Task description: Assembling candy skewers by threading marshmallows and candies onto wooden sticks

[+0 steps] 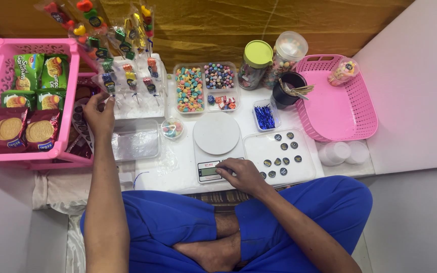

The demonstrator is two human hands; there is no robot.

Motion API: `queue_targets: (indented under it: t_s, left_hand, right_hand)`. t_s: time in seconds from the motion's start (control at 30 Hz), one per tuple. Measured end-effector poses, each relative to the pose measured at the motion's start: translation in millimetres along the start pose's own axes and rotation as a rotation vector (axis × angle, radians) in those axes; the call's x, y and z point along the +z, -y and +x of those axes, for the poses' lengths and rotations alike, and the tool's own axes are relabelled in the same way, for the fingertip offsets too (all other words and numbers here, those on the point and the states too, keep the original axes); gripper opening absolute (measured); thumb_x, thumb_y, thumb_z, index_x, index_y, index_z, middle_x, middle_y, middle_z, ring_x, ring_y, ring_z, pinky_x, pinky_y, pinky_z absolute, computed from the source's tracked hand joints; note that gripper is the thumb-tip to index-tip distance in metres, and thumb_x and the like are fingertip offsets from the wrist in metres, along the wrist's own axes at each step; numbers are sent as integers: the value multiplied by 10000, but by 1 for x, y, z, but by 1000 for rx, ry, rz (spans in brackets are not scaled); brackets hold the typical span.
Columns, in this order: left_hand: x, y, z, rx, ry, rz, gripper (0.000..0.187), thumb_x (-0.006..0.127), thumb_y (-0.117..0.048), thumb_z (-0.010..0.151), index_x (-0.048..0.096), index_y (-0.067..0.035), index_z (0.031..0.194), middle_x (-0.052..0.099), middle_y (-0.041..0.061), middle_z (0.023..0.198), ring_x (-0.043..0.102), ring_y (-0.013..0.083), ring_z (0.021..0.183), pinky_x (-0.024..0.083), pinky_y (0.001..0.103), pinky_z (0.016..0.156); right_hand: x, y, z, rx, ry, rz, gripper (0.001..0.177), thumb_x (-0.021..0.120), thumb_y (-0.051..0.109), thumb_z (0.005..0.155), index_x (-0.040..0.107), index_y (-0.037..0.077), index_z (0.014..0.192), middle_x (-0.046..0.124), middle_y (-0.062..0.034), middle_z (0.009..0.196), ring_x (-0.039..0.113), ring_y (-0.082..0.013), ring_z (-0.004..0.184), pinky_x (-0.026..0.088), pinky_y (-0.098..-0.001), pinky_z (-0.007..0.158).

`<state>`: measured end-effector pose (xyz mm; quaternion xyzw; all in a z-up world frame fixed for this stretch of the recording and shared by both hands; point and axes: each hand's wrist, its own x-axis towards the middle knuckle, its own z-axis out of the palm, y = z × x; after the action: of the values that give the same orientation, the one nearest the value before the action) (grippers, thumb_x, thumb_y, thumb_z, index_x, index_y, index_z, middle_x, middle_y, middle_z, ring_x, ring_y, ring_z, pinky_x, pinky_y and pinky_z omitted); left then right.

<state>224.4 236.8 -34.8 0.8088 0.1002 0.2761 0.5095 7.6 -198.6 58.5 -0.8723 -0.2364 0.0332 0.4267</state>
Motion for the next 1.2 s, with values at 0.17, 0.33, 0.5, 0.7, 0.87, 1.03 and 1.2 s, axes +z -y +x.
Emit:
queue_targets:
  t_s: [0.17,0.33,0.5,0.7,0.87,1.03,1.2]
  left_hand:
    - [-25,-50,-48,112,-11,-25,276,766,-84,965,715,-35,1232,730,191,1137,673,307,1029,501,395,902]
    - [-49,-109,-112,10,-23,30,263,694,-23,1017,679,-35,1279,713,164,1168,668,279,1063,520,354,865]
    - [-55,-141,-150,-33,1,0,269,700,-125,1016,676,-101,1282,709,121,1232,637,298,1183,532,390,842]
    - [-45,-148,-176,-116,51,-38,169,668,-136,1051,710,-100,1211,714,116,1179,629,278,1157,514,365,845]
    - [-36,-143,-191,-61,83,-18,103,672,-168,1041,775,-164,1040,757,39,1101,672,225,1063,506,311,806]
    - [-27,-151,-207,44,142,-52,380,615,-106,1042,771,-169,701,780,58,1026,693,263,1021,483,358,935]
    - [-8,-151,-230,48,227,-53,56,757,-117,940,804,-148,940,784,51,1087,704,248,973,504,322,778]
  right_hand:
    - [-1,1,0,-4,-5,-7,192,659,245,1000,738,81,1060,740,-118,768,712,-243,664,564,-363,584]
    - [0,3,1,5,-1,-8,198,665,246,997,742,73,1053,745,-123,766,715,-245,659,564,-363,583]
    - [2,-4,-2,-18,-28,-19,191,680,254,982,740,84,1045,746,-121,767,717,-271,659,574,-390,602]
    - [2,0,-4,-24,-32,-30,187,670,241,989,741,77,1046,754,-121,773,720,-266,656,576,-387,612]
    - [-1,0,-5,-9,-37,-25,191,674,251,986,748,87,1050,762,-121,783,727,-284,669,583,-398,625]
    - [-2,-5,-4,5,-44,-22,193,669,253,990,754,96,1062,763,-128,803,729,-292,682,585,-400,625]
    - [-10,-3,-4,29,-96,-38,186,686,221,973,764,103,1094,766,-135,769,731,-318,673,586,-417,649]
